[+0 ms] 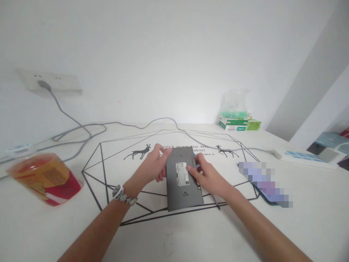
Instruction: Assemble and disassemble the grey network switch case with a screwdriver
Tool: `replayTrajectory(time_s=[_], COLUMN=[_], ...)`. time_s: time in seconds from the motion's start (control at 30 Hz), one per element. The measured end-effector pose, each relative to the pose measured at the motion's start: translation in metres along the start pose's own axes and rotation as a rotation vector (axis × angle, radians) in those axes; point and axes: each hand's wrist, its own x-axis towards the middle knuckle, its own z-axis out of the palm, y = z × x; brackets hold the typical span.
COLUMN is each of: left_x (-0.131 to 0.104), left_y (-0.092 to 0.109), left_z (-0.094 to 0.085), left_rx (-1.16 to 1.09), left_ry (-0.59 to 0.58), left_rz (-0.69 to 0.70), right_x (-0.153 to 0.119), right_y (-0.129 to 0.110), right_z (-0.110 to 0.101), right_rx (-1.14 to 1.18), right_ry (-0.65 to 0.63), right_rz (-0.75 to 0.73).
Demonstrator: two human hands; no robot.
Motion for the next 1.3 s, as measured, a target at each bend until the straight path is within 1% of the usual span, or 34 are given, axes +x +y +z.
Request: replayTrajectory(time_s=[0.03, 0.1, 0.17, 0.23, 0.27, 0.33, 0.4, 0.43, 0.47, 0.5, 0.57, 0.6, 0.67, 0.73, 0.8, 0.83, 0.9, 0.93, 0.97, 1.0, 1.07, 1.13, 1.17, 1.23, 1.27, 1.3], left_x=[-0.001, -0.002, -0.001, 0.001, 0.002, 0.005, 0.006, 0.005, 0.005, 0.004, 0.004, 0.004, 0.007, 0.011, 0.015, 0.016, 0.016, 0.015, 0.014, 0.012, 0.009, 0.006, 0.005, 0.004, 0.003, 0.003], left_y=[0.002, 0.004, 0.005, 0.005, 0.006, 0.006, 0.004, 0.003, 0.002, 0.001, 0.0, 0.0, -0.002, -0.005, -0.008, -0.01, -0.012, -0.012, -0.011, -0.01, -0.007, -0.006, -0.006, -0.007, -0.008, -0.009], left_z=[-0.002, -0.005, -0.006, -0.007, -0.008, -0.01, -0.012, -0.012, -0.012, -0.011, -0.008, -0.005, 0.0, 0.005, 0.009, 0.011, 0.015, 0.017, 0.019, 0.021, 0.022, 0.019, 0.016, 0.009, 0.005, 0.003], left_rx=[-0.02, -0.05, -0.105, -0.202, -0.249, -0.305, -0.325, -0.337, -0.359, -0.397, -0.515, -0.587, -0.714, -0.778, -0.779, -0.763, -0.706, -0.671, -0.635, -0.597, -0.53, -0.5, -0.504, -0.53, -0.536, -0.532], left_ry=[0.043, 0.092, 0.11, 0.131, 0.133, 0.085, -0.047, -0.122, -0.194, -0.251, -0.291, -0.278, -0.184, -0.039, 0.098, 0.141, 0.168, 0.157, 0.14, 0.13, 0.124, 0.071, 0.012, -0.168, -0.249, -0.306], left_rz=[0.038, 0.105, 0.16, 0.166, 0.127, -0.043, -0.237, -0.303, -0.342, -0.349, -0.326, -0.307, -0.268, -0.197, -0.083, -0.017, 0.096, 0.137, 0.169, 0.195, 0.226, 0.207, 0.183, 0.131, 0.138, 0.149], right_x=[0.001, 0.002, 0.004, 0.005, 0.004, 0.004, 0.002, 0.001, 0.0, -0.002, -0.004, -0.005, -0.006, -0.005, -0.003, -0.001, 0.001, 0.001, 0.001, 0.0, -0.002, -0.004, -0.004, -0.004, -0.004, -0.003], right_y=[0.0, -0.003, -0.006, -0.008, -0.009, -0.01, -0.01, -0.01, -0.009, -0.009, -0.01, -0.01, -0.009, -0.006, -0.004, -0.003, -0.004, -0.005, -0.007, -0.009, -0.011, -0.009, -0.008, -0.003, -0.001, 0.0], right_z=[0.0, -0.001, -0.002, -0.003, -0.003, -0.003, -0.001, -0.001, 0.0, 0.0, 0.001, 0.001, 0.001, 0.002, 0.0, -0.001, -0.005, -0.007, -0.01, -0.011, -0.013, -0.013, -0.014, -0.015, -0.017, -0.018], right_rx=[0.153, 0.398, 0.522, 0.558, 0.557, 0.547, 0.544, 0.543, 0.539, 0.534, 0.522, 0.515, 0.482, 0.417, 0.373, 0.373, 0.407, 0.41, 0.399, 0.368, 0.315, 0.288, 0.287, 0.293, 0.303, 0.313], right_ry=[-0.01, -0.019, 0.0, 0.026, 0.047, 0.094, 0.135, 0.152, 0.162, 0.162, 0.114, 0.071, -0.019, -0.055, -0.039, -0.031, -0.033, -0.092, -0.146, -0.202, -0.225, -0.246, -0.263, -0.316, -0.341, -0.362], right_rz=[0.004, 0.02, 0.026, 0.011, 0.0, -0.04, -0.112, -0.161, -0.209, -0.261, -0.362, -0.402, -0.432, -0.376, -0.256, -0.169, 0.034, 0.139, 0.196, 0.205, 0.166, 0.148, 0.156, 0.184, 0.196, 0.21])
